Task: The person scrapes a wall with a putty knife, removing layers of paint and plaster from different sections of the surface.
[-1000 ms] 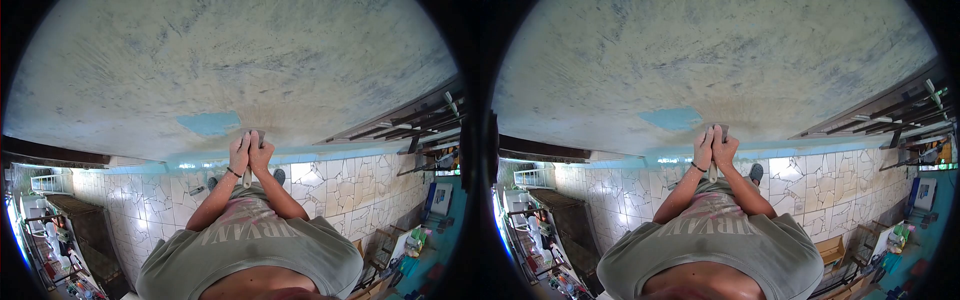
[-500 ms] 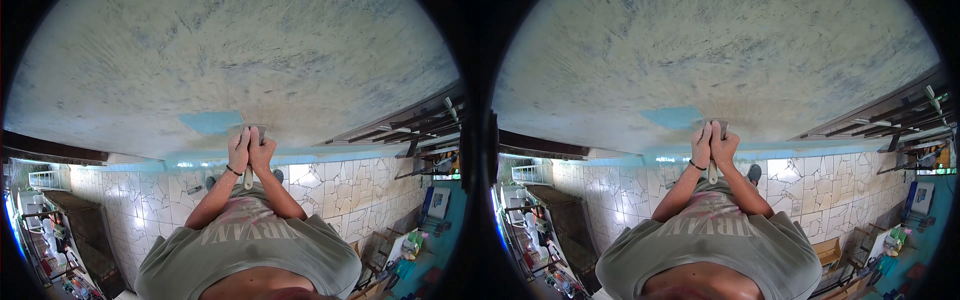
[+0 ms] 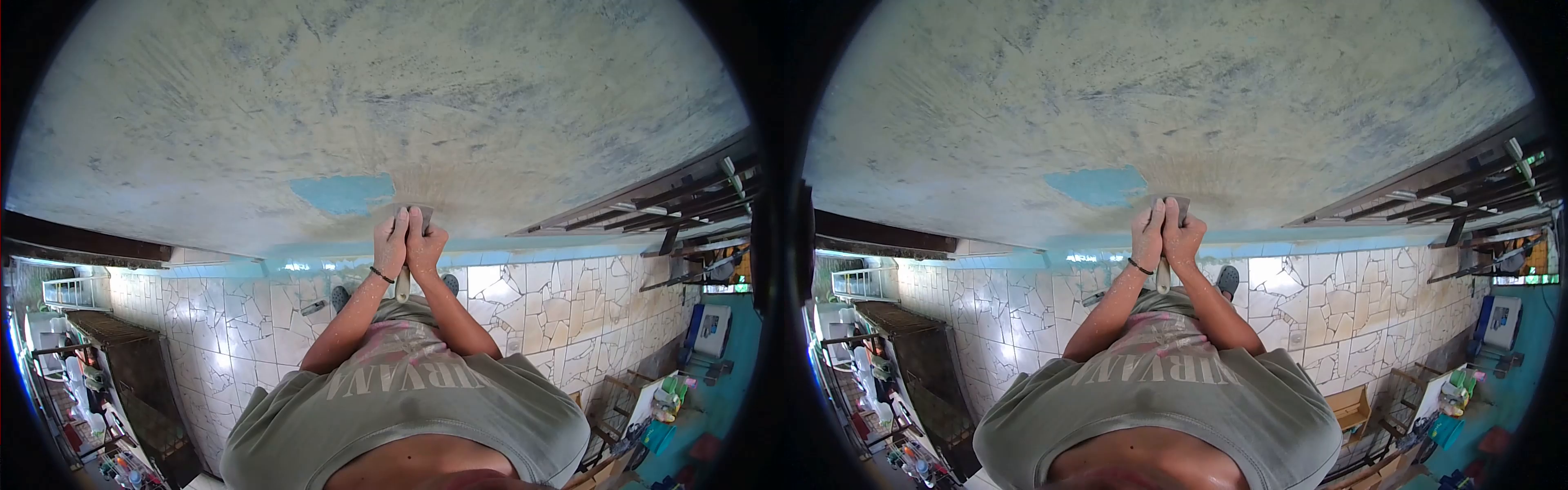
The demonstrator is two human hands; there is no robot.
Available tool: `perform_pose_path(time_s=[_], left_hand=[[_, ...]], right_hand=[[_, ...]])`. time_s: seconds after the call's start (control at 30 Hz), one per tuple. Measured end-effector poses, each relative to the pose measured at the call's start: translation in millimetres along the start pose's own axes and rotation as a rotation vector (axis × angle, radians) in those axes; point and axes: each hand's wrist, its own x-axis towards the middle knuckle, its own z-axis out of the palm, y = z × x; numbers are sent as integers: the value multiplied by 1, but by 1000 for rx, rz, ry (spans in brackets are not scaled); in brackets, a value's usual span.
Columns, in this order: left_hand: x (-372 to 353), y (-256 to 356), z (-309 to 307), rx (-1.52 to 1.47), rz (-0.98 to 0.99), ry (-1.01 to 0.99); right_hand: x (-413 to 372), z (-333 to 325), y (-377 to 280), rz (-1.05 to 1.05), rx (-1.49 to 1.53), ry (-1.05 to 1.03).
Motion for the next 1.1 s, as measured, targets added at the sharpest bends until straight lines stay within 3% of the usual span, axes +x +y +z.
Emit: perform_pose_path(time_s=[0.07, 0.17, 0.4, 0.5, 0.7, 0.8, 0.9, 1.03, 1.1], left_hand=[[5, -2, 4, -20, 27, 45], [10, 50, 2, 110, 173, 20], [3, -1, 7, -44, 19, 51], [10, 36, 1, 37, 117, -18], [2, 15, 8, -49, 7, 24], [9, 38, 4, 111, 144, 29], [11, 59, 4, 41, 159, 10], [2, 25, 9, -27, 22, 40], [8, 35, 9, 11, 116, 33]], right_hand=[[1, 5, -1, -17, 48, 19], [13, 7, -39, -67, -44, -35], [1, 1, 4, 2, -10, 12], [10, 4, -41, -34, -27, -30], [1, -1, -17, 30, -7, 1], [10, 1, -37, -58, -92, -13], [13, 5, -69, -77, 17, -39], [1, 0, -27, -5, -12, -3], [3, 1, -30, -8, 13, 6]])
